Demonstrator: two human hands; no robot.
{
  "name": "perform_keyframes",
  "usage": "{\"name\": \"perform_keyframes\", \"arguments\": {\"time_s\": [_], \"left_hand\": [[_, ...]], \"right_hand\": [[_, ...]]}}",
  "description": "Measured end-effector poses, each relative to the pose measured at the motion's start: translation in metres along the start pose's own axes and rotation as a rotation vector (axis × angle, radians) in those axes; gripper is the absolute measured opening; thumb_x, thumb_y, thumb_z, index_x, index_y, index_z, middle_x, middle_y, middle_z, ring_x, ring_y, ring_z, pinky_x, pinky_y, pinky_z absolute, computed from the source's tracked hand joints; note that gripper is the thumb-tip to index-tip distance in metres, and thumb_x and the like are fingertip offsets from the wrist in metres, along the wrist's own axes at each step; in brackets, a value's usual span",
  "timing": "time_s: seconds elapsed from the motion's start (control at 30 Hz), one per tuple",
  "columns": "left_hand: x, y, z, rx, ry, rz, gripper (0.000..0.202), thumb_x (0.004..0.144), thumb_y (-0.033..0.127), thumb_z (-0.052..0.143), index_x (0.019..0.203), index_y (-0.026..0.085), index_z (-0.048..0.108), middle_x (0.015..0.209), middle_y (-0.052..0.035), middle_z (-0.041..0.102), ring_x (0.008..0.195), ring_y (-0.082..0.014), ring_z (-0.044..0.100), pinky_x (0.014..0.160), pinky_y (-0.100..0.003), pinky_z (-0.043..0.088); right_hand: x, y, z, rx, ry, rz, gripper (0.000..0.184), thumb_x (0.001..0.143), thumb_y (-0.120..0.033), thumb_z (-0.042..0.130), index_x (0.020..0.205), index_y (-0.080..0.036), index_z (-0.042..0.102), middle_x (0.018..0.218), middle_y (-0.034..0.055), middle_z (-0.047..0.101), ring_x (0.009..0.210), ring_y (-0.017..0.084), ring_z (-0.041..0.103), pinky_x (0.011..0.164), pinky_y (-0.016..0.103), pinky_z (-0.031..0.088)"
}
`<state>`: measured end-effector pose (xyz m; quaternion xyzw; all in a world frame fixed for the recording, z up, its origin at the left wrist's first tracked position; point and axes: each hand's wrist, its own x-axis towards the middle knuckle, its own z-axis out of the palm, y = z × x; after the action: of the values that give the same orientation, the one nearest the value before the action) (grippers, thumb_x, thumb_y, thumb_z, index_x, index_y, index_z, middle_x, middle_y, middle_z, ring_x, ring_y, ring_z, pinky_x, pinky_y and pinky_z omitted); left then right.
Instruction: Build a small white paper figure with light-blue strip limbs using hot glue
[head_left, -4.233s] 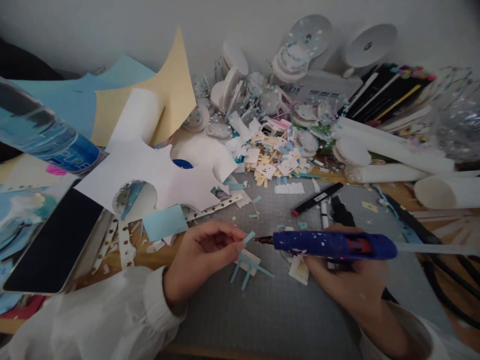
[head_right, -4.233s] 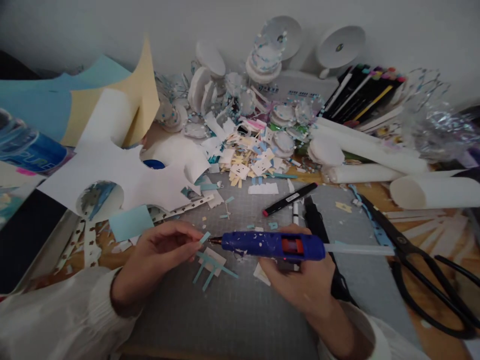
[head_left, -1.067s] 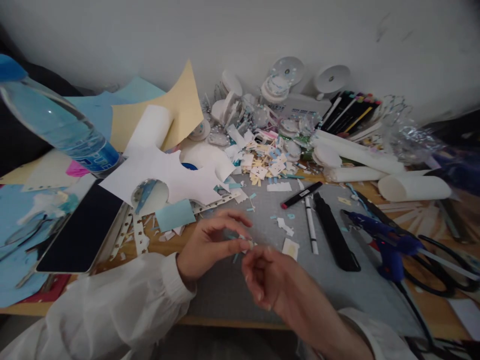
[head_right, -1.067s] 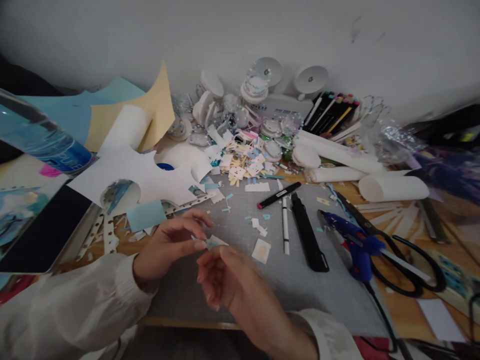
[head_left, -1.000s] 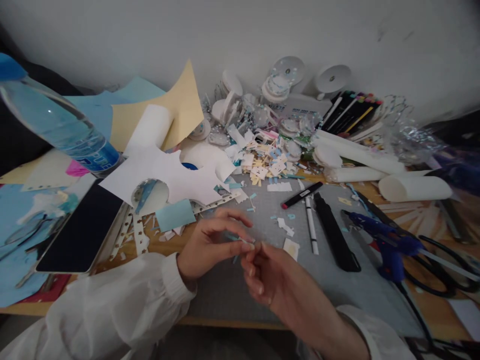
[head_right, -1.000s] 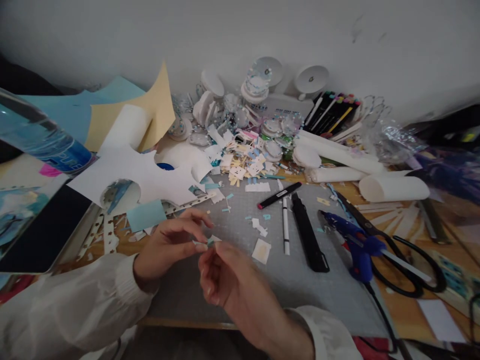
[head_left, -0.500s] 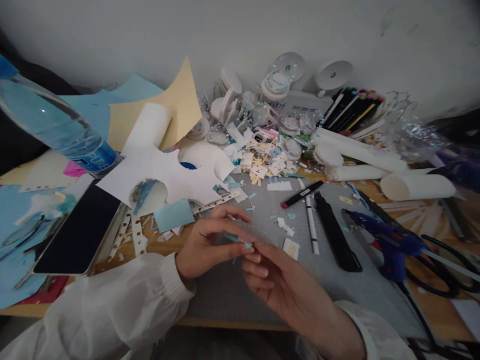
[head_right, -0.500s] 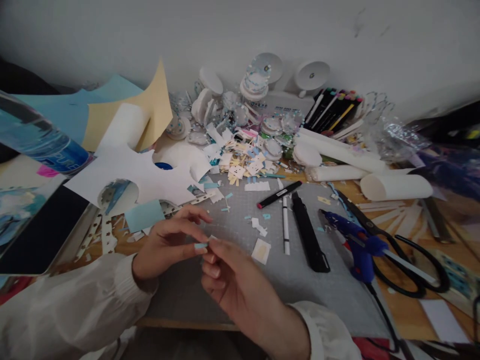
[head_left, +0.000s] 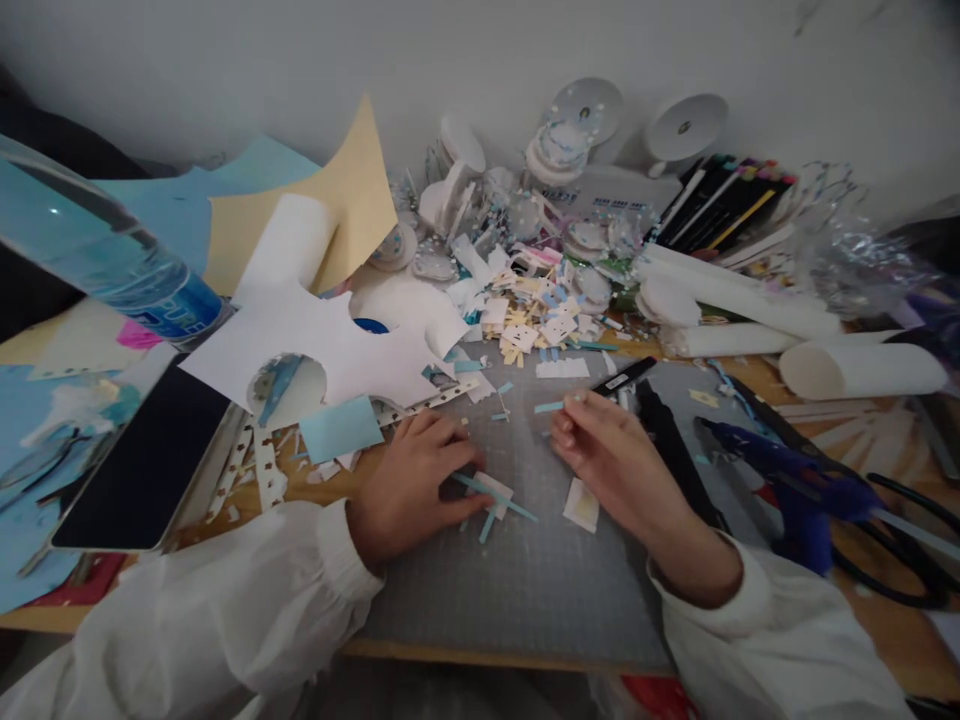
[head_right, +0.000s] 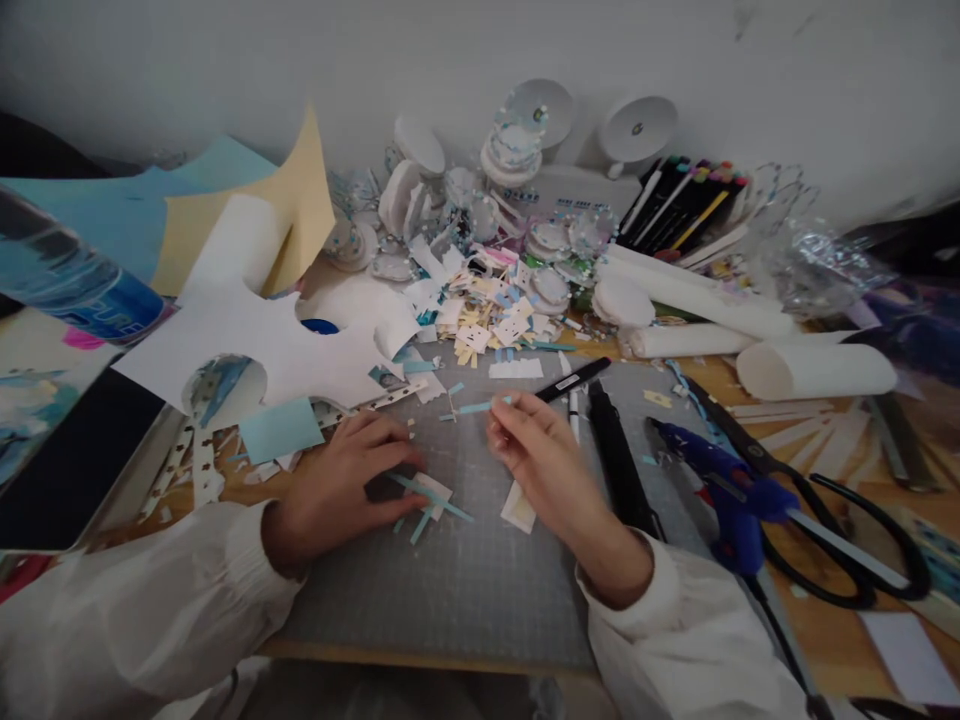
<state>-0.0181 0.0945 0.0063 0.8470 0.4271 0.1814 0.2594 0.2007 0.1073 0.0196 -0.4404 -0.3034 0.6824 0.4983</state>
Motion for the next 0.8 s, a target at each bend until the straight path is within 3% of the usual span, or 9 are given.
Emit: {"name": "perform_keyframes", "arguments": {"time_s": [0.23,0.4,0.6,0.8], "left_hand": [[0.000,0.001,0.001,-0.067,-0.023,-0.009,0.018,0.075,0.033,0.075,0.087,0.022,0.067,0.098,-0.0054,0.066,0.097,-0.0262,0.054,0.086,-0.039,0.039],[-0.002,0.006,0.002,-0.350,0.063,-0.024,0.018,0.077,0.033,0.075,0.086,0.021,0.066,0.083,-0.0028,0.069,0.079,-0.0186,0.061,0.072,-0.029,0.045],[-0.002,0.019,-0.007,-0.612,0.101,-0.127,0.017,0.075,0.027,0.076,0.088,0.020,0.069,0.084,-0.0036,0.071,0.076,-0.0172,0.065,0.070,-0.026,0.050],[-0.002,0.022,-0.008,-0.701,0.088,-0.108,0.018,0.076,0.023,0.074,0.094,0.019,0.070,0.088,-0.0057,0.073,0.079,-0.0181,0.066,0.072,-0.027,0.052]], "right_hand": [[-0.013,0.012,0.007,-0.081,-0.121,0.091,0.024,0.072,-0.037,0.077,0.074,-0.019,0.062,0.063,-0.0044,0.051,0.055,0.007,0.044,0.051,0.021,0.033],[-0.016,0.013,0.001,-0.223,-0.259,-0.020,0.018,0.085,-0.037,0.065,0.080,-0.021,0.059,0.063,-0.0055,0.047,0.055,0.008,0.039,0.053,0.023,0.029],[-0.020,0.010,0.003,-0.414,-0.212,-0.123,0.020,0.082,-0.037,0.067,0.075,-0.021,0.057,0.064,-0.0043,0.045,0.056,0.009,0.038,0.051,0.024,0.030],[-0.022,0.005,0.011,-0.482,-0.193,-0.195,0.021,0.081,-0.038,0.066,0.074,-0.022,0.056,0.062,-0.0042,0.046,0.050,0.008,0.036,0.044,0.022,0.027]]}}
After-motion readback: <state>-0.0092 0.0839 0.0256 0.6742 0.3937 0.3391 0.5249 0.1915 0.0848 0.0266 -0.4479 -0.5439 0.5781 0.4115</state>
